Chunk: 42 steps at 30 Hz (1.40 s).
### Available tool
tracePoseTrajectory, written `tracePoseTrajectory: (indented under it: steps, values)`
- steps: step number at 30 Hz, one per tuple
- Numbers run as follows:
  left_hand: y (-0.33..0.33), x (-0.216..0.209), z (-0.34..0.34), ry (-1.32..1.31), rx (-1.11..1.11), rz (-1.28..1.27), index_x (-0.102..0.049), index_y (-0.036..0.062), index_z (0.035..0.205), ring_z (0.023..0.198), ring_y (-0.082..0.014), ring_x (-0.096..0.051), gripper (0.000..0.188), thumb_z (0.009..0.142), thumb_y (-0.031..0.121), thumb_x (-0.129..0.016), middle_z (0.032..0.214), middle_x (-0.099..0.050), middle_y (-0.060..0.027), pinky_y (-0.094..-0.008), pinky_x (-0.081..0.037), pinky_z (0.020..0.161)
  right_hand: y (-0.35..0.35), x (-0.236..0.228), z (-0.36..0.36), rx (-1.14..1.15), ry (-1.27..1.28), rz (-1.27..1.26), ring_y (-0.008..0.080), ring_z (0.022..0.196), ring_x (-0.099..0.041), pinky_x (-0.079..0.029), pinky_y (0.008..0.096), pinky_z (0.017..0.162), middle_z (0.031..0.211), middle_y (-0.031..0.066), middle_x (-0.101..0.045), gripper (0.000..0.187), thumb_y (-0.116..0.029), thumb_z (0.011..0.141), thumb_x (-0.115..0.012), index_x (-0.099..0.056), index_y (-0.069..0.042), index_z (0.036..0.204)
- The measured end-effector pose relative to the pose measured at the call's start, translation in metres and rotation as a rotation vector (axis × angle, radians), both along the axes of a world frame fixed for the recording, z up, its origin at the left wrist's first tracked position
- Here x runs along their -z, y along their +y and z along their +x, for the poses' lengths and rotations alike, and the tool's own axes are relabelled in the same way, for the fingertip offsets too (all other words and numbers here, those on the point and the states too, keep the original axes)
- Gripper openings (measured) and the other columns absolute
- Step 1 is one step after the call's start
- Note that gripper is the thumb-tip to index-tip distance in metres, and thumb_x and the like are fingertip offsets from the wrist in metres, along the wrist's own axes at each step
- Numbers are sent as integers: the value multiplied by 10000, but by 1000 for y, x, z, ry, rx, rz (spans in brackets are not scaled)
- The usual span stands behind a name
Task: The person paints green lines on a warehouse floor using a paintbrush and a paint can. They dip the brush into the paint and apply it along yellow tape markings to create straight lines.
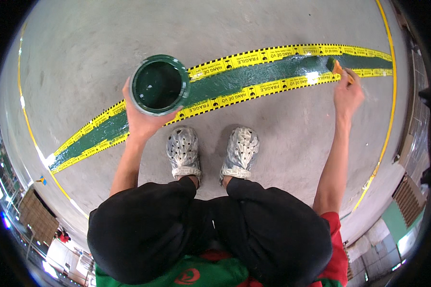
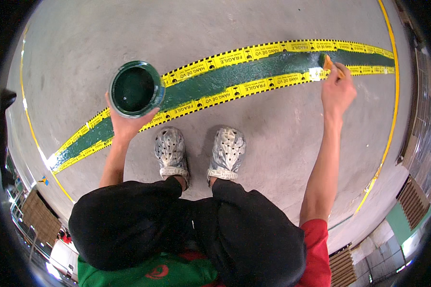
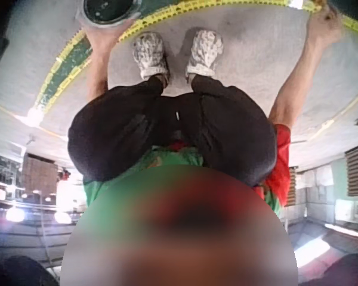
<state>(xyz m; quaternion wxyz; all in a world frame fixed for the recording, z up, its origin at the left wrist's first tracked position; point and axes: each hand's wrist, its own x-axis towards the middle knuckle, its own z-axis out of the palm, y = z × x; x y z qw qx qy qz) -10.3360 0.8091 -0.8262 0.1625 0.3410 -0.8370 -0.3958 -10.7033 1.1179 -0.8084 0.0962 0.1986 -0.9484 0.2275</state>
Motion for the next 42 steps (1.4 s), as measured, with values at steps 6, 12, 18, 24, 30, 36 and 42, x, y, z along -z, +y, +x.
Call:
tracePoseTrajectory:
  steps: [6,12,18,24,30,36,42]
  values:
    - [11,-2,-22,50,225,-177,-365,43,1466,1345,-371,-467,1162,492,150,-988,1467,-480,-164,-476,-386,1128,-50,-92,116,-365,-537,-675,158,762,-690,-547,283,706,993,122,-761,184,-67,953,-644,-703,58,1074]
    - [28,1,-34,101,337,-199,-395,71,1471,1353,-395,-462,1165,473,196,-982,1453,-516,-159,-490,-358,1135,-114,-56,170,-760,-470,-452,249,807,-733,-572,341,732,926,160,-728,171,-21,887,-693,-719,-10,1056]
    - [28,7,-30,70,346,-152,-394,50,1466,1359,-396,-459,1128,510,221,-969,1471,-501,-168,-496,-354,1144,-77,-44,160,-388,-944,-654,201,800,-707,-582,329,742,967,131,-742,154,-78,964,-653,-709,19,1070]
    - [17,18,-21,-1,263,-175,-398,42,1463,1332,-405,-461,1121,501,185,-956,1470,-492,-169,-492,-370,1132,-35,-15,104,-196,-890,-887,184,778,-691,-579,310,728,999,155,-737,221,-107,1004,-620,-683,76,1110]
    - [4,14,-10,-14,251,-215,-396,53,1447,1318,-395,-466,1142,456,129,-959,1450,-499,-161,-490,-384,1116,-18,36,81,-251,-531,-201,165,775,-701,-558,313,703,996,145,-751,215,-91,994,-614,-687,55,1133]
    - [2,0,-9,-29,50,-131,-354,38,1456,1313,-329,-516,1132,540,196,-999,1409,-497,-170,-430,-432,1095,-13,30,57,-335,125,200,317,833,-679,-550,442,717,934,137,-714,322,-48,871,-675,-686,-47,1192]
    - [-7,-13,-18,-78,-2,-216,-294,26,1466,1288,-315,-550,1185,549,263,-1006,1399,-505,-183,-428,-440,1095,-116,58,245,-856,-193,-159,292,671,-596,-518,411,595,761,126,-592,538,-12,776,-617,-590,87,1304]
